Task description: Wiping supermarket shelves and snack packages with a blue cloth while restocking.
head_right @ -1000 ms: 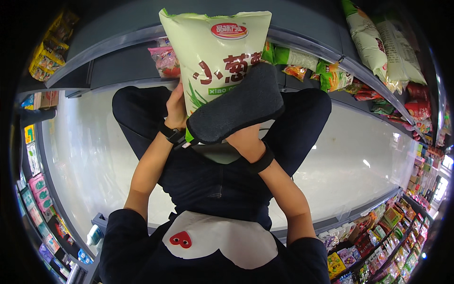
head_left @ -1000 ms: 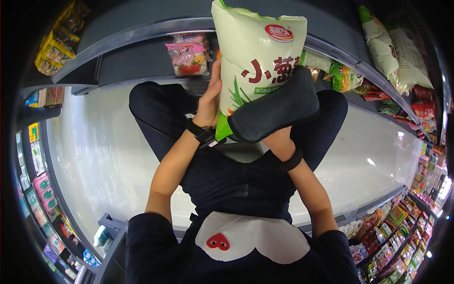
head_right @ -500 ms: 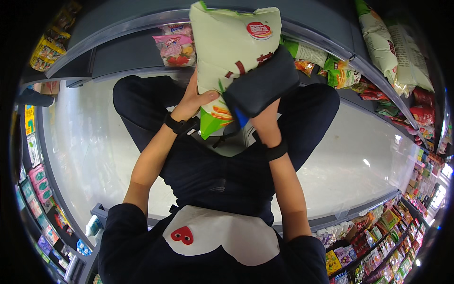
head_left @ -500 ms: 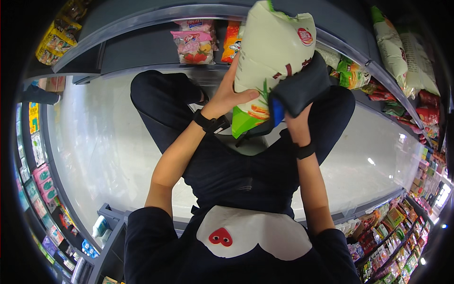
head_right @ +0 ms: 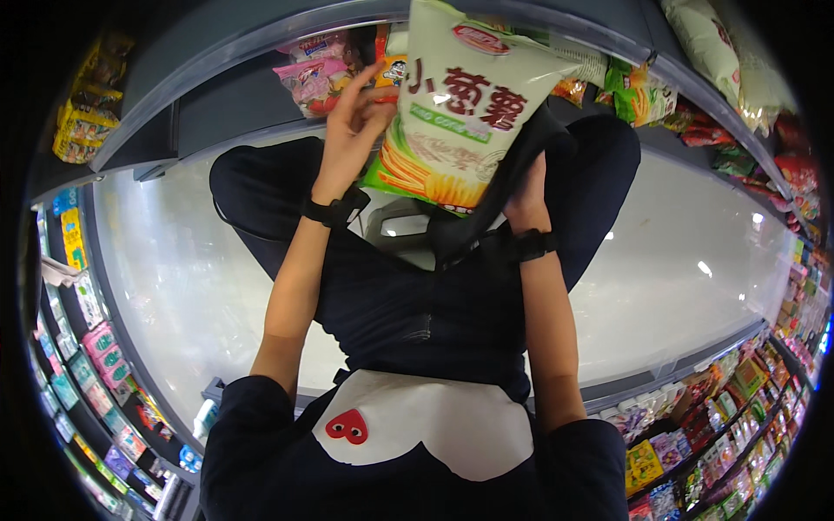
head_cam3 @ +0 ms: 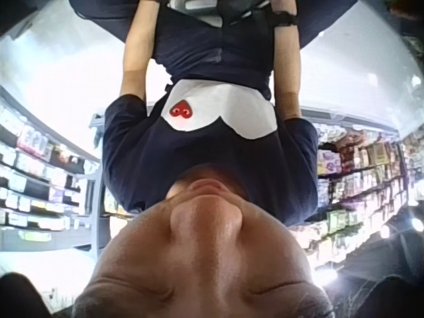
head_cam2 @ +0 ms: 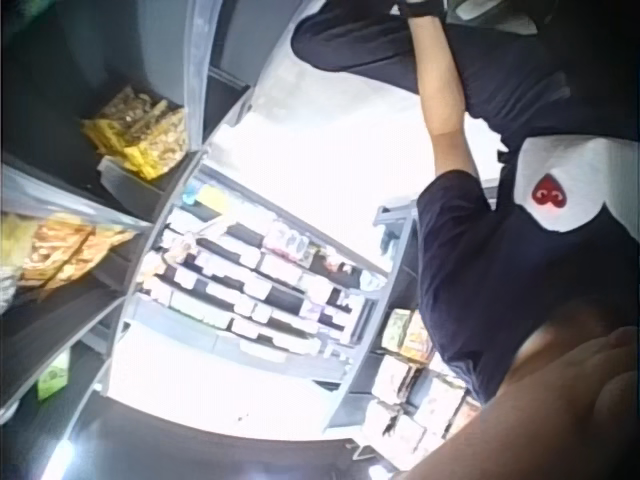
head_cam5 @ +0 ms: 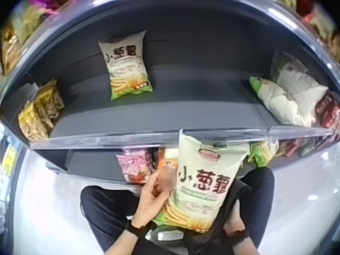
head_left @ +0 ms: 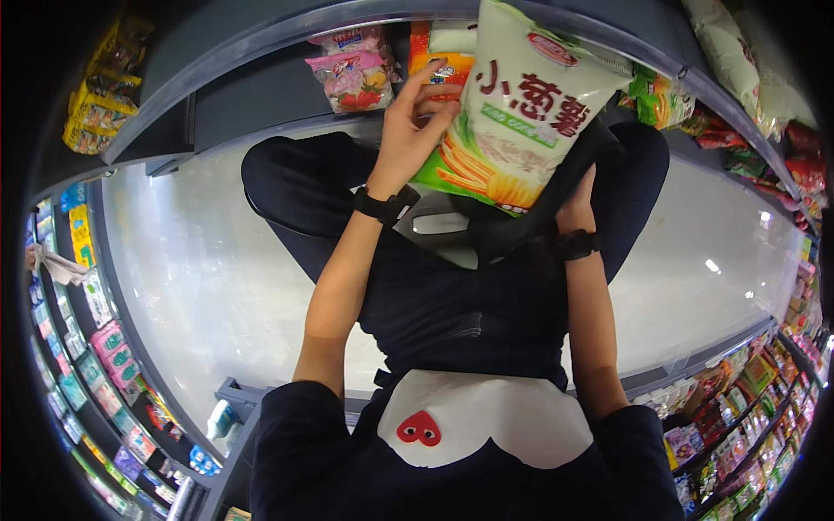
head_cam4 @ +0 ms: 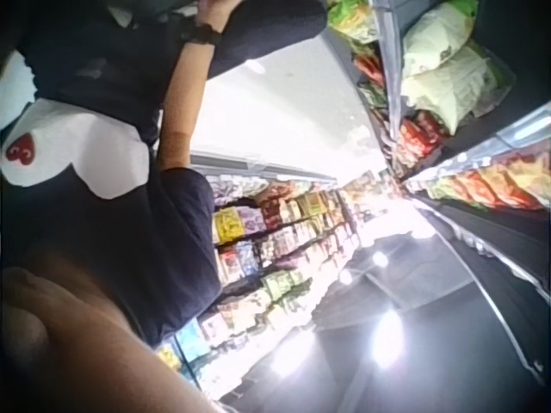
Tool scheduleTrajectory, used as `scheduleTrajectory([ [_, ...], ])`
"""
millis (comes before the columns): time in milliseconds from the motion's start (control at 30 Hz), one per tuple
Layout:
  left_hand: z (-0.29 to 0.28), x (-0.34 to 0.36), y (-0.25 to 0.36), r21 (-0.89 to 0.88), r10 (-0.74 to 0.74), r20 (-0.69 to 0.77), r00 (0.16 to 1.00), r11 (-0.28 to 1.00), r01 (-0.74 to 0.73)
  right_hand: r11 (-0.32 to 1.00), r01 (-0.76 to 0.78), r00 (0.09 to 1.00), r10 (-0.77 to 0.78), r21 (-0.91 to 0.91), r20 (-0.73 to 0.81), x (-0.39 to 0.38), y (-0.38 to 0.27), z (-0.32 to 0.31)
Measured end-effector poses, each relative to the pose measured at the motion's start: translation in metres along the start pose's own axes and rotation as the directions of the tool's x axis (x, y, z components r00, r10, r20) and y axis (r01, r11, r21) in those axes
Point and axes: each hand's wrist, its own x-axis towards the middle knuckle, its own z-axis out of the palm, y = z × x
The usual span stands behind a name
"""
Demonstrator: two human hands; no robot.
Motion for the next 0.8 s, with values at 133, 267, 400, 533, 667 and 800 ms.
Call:
scheduleTrajectory([
  [133, 0.018, -0.007, 0.018, -0.054, 0.002, 0.189, 0.982, 0.998, 0.008, 0.999, 0.042, 0.996, -0.043, 0.011, 0.082, 0.017, 0.016, -0.015],
  [267, 0.035, -0.011, 0.009, 0.381, 0.068, 0.226, 0.972, 0.912, -0.152, 0.998, -0.044, 0.990, 0.039, 0.039, 0.132, 0.021, 0.005, -0.010],
  [400, 0.032, -0.028, 0.020, 0.390, 0.172, 0.268, 0.948, 0.881, -0.270, 0.971, -0.239, 0.964, 0.238, -0.006, 0.119, -0.001, 0.002, -0.011],
  [533, 0.034, -0.013, 0.042, 0.230, 0.206, 0.162, 0.965, 0.943, -0.240, 0.931, 0.030, 0.816, 0.187, -0.363, 0.547, 0.012, 0.035, -0.035],
  [667, 0.048, 0.055, 0.118, 0.329, 0.143, 0.013, 0.990, 0.934, -0.140, 0.820, 0.387, 0.543, 0.167, -0.422, 0.823, 0.009, 0.060, -0.050],
  [800, 0.037, 0.136, 0.162, 0.460, 0.202, -0.015, 0.979, 0.871, -0.172, 0.797, 0.230, 0.585, 0.345, -0.558, 0.734, 0.019, 0.079, -0.042],
])
